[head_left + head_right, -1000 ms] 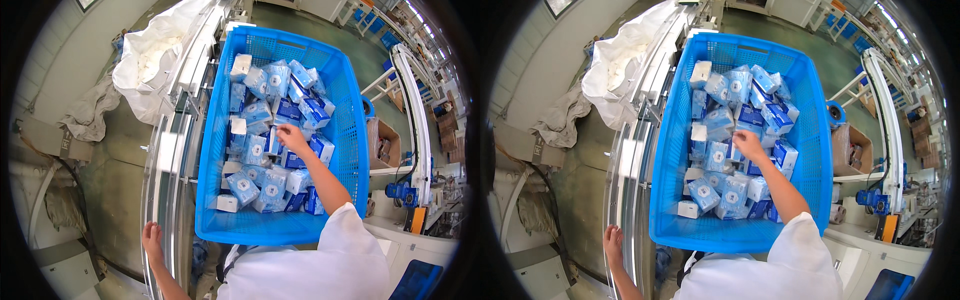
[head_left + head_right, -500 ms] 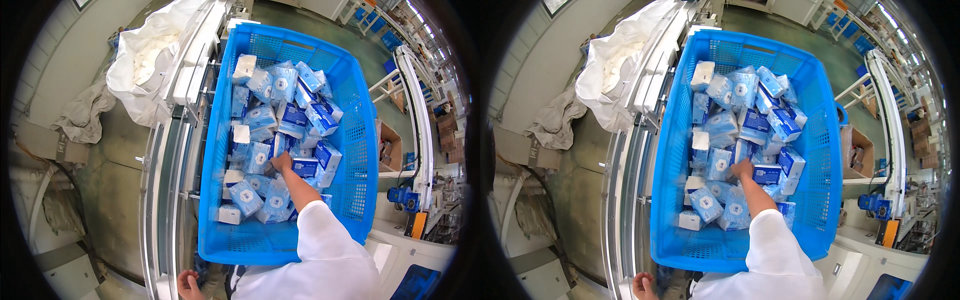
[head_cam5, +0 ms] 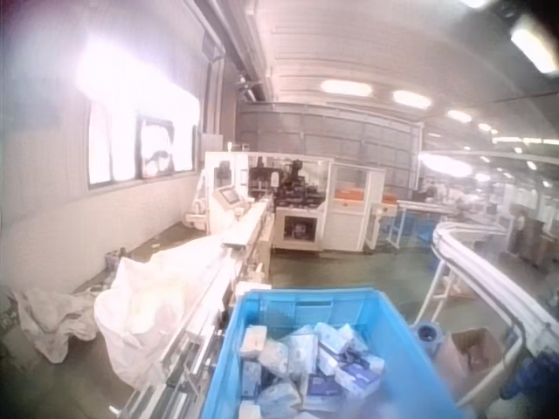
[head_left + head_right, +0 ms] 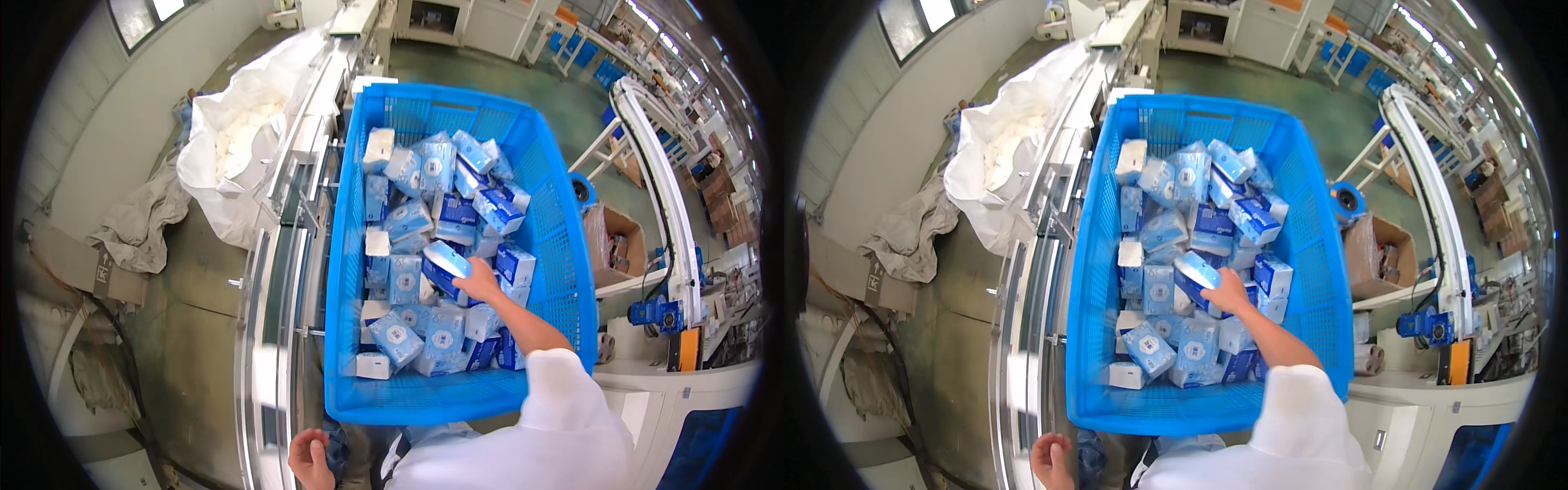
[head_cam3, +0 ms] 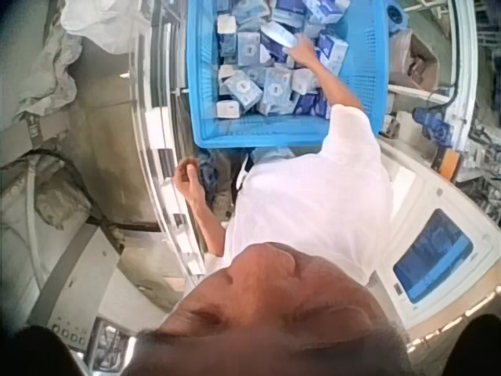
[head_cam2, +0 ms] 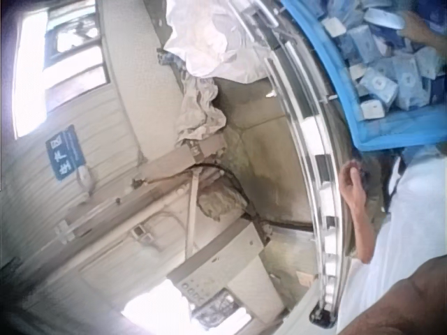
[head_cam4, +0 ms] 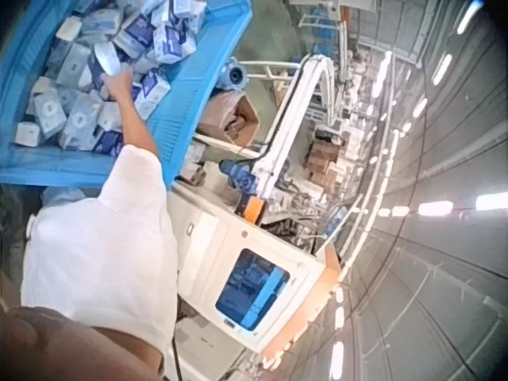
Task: The person takes blue-and-white boxed products from a large blue crate and places them onto a moving conveyor belt.
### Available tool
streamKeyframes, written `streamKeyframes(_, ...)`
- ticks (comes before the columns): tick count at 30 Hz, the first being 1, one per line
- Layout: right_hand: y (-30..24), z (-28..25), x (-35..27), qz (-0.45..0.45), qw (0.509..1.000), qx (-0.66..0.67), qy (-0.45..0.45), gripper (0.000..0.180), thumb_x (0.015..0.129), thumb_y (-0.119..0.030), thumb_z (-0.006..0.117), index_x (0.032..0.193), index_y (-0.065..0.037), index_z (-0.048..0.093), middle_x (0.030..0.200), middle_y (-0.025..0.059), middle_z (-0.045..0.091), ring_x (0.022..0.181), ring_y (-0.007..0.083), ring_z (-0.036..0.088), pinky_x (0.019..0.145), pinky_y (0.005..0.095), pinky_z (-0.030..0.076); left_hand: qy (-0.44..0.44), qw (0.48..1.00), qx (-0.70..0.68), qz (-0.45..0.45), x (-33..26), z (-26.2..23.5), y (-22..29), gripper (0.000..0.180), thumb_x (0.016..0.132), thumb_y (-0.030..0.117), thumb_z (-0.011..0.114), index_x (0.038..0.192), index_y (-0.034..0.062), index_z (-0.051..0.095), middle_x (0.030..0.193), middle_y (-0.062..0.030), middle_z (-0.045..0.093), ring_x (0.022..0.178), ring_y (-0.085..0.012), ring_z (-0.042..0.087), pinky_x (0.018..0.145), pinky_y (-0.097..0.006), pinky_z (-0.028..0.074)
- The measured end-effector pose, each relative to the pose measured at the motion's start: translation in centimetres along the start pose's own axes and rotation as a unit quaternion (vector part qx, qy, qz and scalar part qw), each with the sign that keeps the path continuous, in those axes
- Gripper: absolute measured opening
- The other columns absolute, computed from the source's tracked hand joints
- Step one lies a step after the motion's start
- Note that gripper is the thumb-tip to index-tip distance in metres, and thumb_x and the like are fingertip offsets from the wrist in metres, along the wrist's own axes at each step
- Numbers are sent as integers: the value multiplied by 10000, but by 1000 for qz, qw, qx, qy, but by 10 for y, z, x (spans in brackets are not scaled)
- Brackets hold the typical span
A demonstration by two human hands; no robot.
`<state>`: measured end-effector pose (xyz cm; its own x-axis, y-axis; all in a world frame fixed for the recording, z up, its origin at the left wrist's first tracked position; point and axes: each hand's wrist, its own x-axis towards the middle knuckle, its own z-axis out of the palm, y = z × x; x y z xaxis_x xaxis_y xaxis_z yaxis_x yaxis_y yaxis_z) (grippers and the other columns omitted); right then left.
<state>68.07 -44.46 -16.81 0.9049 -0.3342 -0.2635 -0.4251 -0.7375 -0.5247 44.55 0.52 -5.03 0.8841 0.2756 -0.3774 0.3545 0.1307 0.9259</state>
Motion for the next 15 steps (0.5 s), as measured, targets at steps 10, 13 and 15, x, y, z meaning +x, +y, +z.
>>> streamKeyframes(10, -164, -95, -296, -380, 895, 178, -151, 646, 662, -215, 756, 1208, 14, 497, 1113, 170, 510, 1026, 306, 536, 882, 351, 435, -210, 941, -222, 148, -31, 25, 8, 647, 860, 265, 698, 1368, 54, 357, 1283, -98, 506, 1168, -217, 525, 933, -367, 465)
streamKeyframes(13, -162, -36, -373, -413, 862, 199, -216, 668, 722, -297, 759, 1239, 19, 479, 1155, 163, 509, 1060, 310, 531, 902, 365, 434, -136, 929, -344, 14, -64, 2, -23, 688, 854, 480, 637, 1343, 62, 393, 1262, -116, 542, 1135, -260, 562, 946, -441, 479)
streamKeyframes(15, -175, -8, -415, -446, 856, 227, -129, 590, 761, -341, 742, 1170, 24, 525, 1099, 161, 537, 1033, 304, 544, 877, 365, 452, -135, 921, -365, -16, -80, -32, -43, 628, 840, 455, 667, 1279, 66, 444, 1160, -91, 589, 1026, -235, 608, 872, -402, 519)
